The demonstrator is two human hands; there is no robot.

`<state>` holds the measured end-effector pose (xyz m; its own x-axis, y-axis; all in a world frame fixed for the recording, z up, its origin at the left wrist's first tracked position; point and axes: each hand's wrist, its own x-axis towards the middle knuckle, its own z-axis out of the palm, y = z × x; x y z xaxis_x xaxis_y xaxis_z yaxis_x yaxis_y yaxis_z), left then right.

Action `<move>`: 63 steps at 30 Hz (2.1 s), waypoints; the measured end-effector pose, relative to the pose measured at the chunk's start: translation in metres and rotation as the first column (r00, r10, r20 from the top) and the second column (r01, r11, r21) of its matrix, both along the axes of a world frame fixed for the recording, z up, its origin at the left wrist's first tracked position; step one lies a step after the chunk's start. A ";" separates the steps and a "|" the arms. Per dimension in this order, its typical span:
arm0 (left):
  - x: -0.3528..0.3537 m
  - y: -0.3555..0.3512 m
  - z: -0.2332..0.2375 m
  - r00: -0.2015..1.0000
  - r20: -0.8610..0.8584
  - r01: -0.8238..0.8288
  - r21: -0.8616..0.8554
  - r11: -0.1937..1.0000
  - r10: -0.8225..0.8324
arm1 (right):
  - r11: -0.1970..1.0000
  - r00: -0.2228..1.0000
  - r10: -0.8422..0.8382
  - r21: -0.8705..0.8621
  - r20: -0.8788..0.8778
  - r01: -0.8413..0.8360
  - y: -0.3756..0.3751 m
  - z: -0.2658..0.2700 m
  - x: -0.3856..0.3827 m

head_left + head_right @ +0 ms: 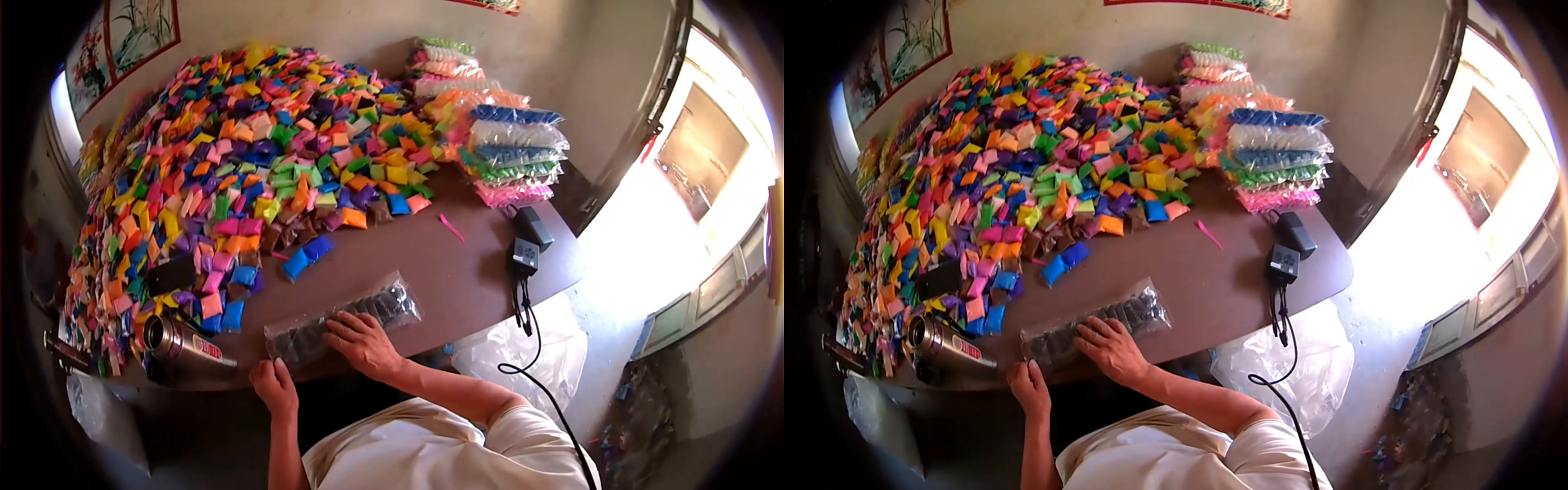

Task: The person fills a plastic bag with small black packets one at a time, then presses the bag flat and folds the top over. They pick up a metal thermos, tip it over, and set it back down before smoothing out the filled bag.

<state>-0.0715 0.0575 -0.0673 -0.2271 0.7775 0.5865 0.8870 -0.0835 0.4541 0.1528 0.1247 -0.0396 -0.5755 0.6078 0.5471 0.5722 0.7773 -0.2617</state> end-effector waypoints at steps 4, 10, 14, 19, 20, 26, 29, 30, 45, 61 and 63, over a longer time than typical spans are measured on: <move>-0.004 -0.004 0.001 0.998 0.054 0.045 -0.029 0.999 -0.043 | 1.000 1.000 -0.009 0.025 -0.006 0.009 0.004 0.000 0.002; -0.007 -0.005 -0.006 0.992 0.122 0.027 -0.024 0.999 -0.024 | 0.999 0.999 -0.023 0.025 -0.046 0.024 0.016 0.018 0.004; -0.004 -0.006 -0.001 0.987 0.158 0.036 -0.019 0.999 -0.032 | 0.993 0.996 -0.045 -0.109 -0.073 0.037 0.037 0.050 0.011; -0.004 -0.006 0.006 0.985 0.173 0.008 -0.105 0.994 0.010 | 0.979 0.996 -0.026 -0.203 -0.091 0.007 0.077 0.079 0.022; -0.002 -0.005 0.007 0.985 0.172 0.007 -0.107 0.994 0.011 | 0.979 0.995 -0.025 -0.205 -0.092 0.006 0.083 0.089 0.025; -0.001 0.007 0.013 0.993 0.113 -0.010 -0.075 0.997 0.018 | 0.828 0.976 0.189 -0.552 0.107 -0.100 0.127 0.106 0.046; -0.002 0.019 0.011 0.991 0.126 -0.013 -0.152 0.988 0.033 | 0.816 0.976 0.129 -0.578 0.174 -0.005 0.155 0.075 0.045; -0.005 0.022 0.002 0.996 0.090 -0.004 -0.173 0.985 0.020 | 0.805 0.977 0.135 -0.593 0.164 -0.012 0.165 0.057 0.044; 0.004 0.034 0.015 0.994 -0.078 0.072 -0.054 0.996 -0.076 | 0.714 0.979 -0.060 -0.676 0.197 0.180 0.172 0.071 0.056; 0.007 0.042 0.020 0.977 -0.194 0.062 -0.113 0.992 -0.083 | 0.845 0.960 -0.015 -0.510 0.281 0.163 0.167 0.054 0.056; 0.009 0.041 0.024 0.972 -0.220 0.049 -0.132 0.990 -0.078 | 0.815 0.955 0.019 -0.558 0.296 0.157 0.170 0.048 0.058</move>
<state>-0.0627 0.0990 -0.0432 -0.0489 0.8564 0.5141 0.9619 -0.0982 0.2552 0.2104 0.2946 0.0085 -0.5919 0.8015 -0.0848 0.7342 0.4927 -0.4672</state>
